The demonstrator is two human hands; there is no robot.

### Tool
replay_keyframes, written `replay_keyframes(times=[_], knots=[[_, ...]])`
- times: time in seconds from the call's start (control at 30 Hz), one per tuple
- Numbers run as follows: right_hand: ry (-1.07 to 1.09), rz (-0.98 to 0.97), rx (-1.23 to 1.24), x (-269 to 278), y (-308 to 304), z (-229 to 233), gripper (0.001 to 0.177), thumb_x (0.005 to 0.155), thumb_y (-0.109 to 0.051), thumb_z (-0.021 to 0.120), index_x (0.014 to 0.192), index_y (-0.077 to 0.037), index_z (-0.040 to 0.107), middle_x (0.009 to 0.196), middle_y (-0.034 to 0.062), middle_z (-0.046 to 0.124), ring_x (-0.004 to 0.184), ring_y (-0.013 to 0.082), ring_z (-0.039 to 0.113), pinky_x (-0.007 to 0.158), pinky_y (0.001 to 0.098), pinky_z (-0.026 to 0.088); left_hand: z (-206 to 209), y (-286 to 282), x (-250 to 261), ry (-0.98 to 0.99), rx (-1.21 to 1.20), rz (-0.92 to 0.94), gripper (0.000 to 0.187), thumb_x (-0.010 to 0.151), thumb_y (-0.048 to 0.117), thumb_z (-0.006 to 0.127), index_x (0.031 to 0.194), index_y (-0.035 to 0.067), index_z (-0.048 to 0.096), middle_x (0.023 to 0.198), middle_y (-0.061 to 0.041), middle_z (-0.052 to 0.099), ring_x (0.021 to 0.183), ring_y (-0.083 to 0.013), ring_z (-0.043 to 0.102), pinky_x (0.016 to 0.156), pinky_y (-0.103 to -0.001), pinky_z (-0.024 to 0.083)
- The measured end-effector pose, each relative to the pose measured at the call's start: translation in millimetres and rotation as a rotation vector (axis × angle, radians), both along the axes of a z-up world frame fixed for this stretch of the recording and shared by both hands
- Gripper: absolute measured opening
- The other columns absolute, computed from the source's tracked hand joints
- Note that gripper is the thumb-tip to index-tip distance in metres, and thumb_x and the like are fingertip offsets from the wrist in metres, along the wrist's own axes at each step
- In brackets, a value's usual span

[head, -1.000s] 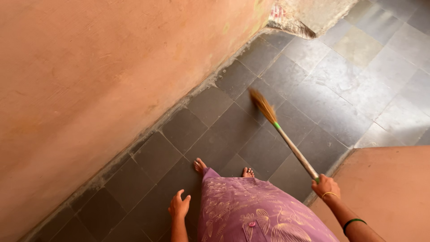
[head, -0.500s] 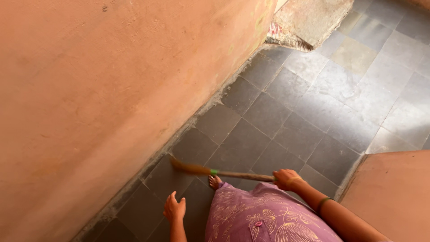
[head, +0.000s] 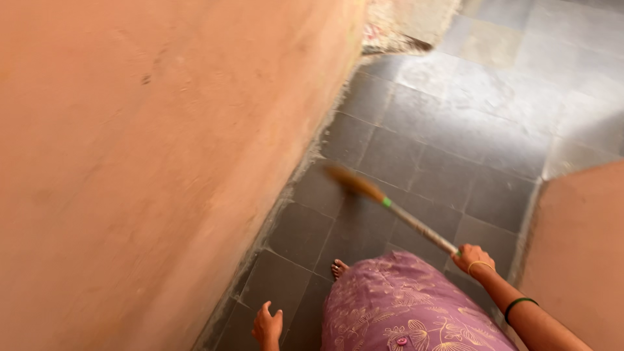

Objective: The person sweeps a tiled floor with a broom, moving from a narrow corridor into a larger area with stairs. They sweep along the base of the walls and around a small raised platform, gathering debris across the dark grey tiles.

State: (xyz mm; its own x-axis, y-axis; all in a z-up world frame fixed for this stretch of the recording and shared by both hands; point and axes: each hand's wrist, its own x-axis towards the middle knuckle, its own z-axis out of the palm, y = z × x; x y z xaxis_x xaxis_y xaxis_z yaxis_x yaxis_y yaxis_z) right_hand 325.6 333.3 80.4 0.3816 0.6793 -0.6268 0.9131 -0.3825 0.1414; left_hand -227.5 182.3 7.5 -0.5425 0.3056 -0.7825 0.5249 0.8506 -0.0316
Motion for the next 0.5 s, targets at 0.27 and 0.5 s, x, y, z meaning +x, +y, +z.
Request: replay_keyframes(times=[0.27, 0.5], knots=[[0.094, 0.077, 0.248, 14.0, -59.5, 13.4, 0.032, 0.097, -0.043, 0.057, 0.111, -0.014, 0.060, 0.095, 0.0163, 0.074, 0.091, 0.0400, 0.073, 0.079, 0.0512, 0.058, -17.3, 52.1, 8.1, -0.066, 0.197, -0.168, 0.059, 0.089, 0.043, 0.071, 0.145, 0.035, 0.053, 0.153, 0.002, 0.053, 0.144, -0.0241, 0.045, 0.116, -0.055, 0.032], [0.136, 0.354, -0.083, -4.6, -60.5, 14.6, 0.038, 0.099, -0.040, 0.054, 0.126, -0.014, 0.053, 0.095, 0.0155, 0.071, 0.085, 0.0354, 0.075, 0.073, 0.0475, 0.061, -23.0, 87.9, 34.3, -0.171, 0.316, -0.290, 0.055, 0.088, 0.039, 0.070, 0.141, 0.034, 0.057, 0.151, -0.001, 0.055, 0.143, -0.0255, 0.046, 0.116, -0.056, 0.032]])
